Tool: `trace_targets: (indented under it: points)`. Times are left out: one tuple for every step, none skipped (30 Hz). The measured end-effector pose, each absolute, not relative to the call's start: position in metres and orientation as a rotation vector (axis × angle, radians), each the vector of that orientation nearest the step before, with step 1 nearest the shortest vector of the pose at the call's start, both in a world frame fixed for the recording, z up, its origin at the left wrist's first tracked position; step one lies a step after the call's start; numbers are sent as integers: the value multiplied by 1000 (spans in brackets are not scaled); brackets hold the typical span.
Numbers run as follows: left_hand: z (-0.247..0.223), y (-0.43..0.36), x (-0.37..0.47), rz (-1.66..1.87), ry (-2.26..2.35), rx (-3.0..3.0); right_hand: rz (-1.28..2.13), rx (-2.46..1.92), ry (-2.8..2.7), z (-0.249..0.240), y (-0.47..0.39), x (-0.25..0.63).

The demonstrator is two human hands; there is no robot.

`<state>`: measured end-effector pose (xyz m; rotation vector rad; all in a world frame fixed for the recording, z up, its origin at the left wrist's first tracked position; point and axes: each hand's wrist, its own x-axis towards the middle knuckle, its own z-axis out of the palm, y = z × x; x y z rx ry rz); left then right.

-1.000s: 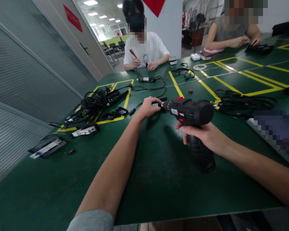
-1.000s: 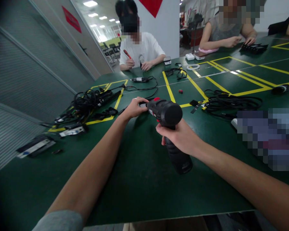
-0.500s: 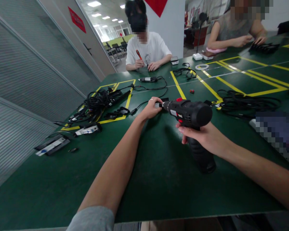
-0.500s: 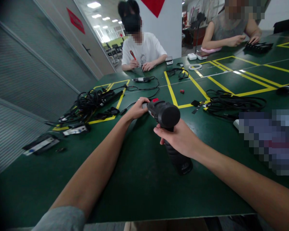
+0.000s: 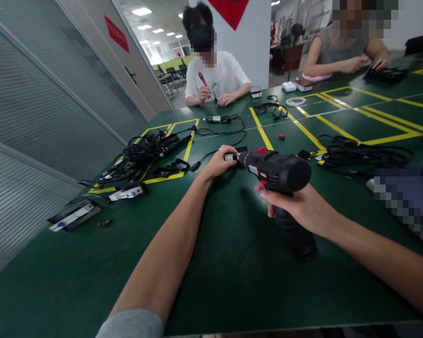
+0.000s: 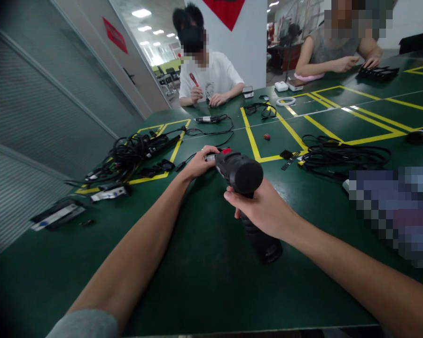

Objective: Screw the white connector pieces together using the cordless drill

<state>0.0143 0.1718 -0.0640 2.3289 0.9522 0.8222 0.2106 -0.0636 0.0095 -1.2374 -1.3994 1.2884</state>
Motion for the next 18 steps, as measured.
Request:
trace_targets:
  points:
    - [-65,171,14,823,943,2328,1268,-1245,-1423,9,-64,211]
    - [-65,171,14,826,933,2327,1245,-1263,-1450,8,-64,211]
    - [-66,171,14,830,924,2328,1219,-1287,-1470,6,-64,211]
    - [-66,171,15,835,916,2330,1199,-1312,-1477,4,-64,211]
    - [-66,171,15,839,911,2333,1187,-1331,-1471,2,-64,210]
    - [-67,171,15,842,908,2337,1181,-1337,-1454,-1,-64,210]
    - [-67,172,15,844,908,2340,1186,-1331,-1432,-3,-64,209]
    - [-67,172,15,849,911,2345,1200,-1316,-1410,-5,-63,209]
    - [-68,173,15,854,915,2350,1220,-1297,-1380,-6,-62,208]
    - [-69,173,16,862,919,2355,1245,-1283,-1348,-8,-62,208]
    - [-69,174,16,871,922,2359,1266,-1276,-1313,-8,-61,207]
    - [-70,175,16,880,924,2361,1283,-1276,-1276,-8,-60,207]
    - [-71,175,16,889,924,2359,1295,-1281,-1244,-8,-60,207]
    - [-71,175,16,897,924,2352,1302,-1288,-1225,-7,-59,207]
    - [-72,176,16,905,924,2344,1303,-1290,-1221,-6,-60,207]
    - [-72,176,16,915,923,2335,1300,-1289,-1230,-4,-61,207]
    - [-72,176,16,925,919,2329,1292,-1283,-1247,-2,-62,207]
    - [-72,175,16,936,913,2324,1279,-1274,-1267,-1,-63,207]
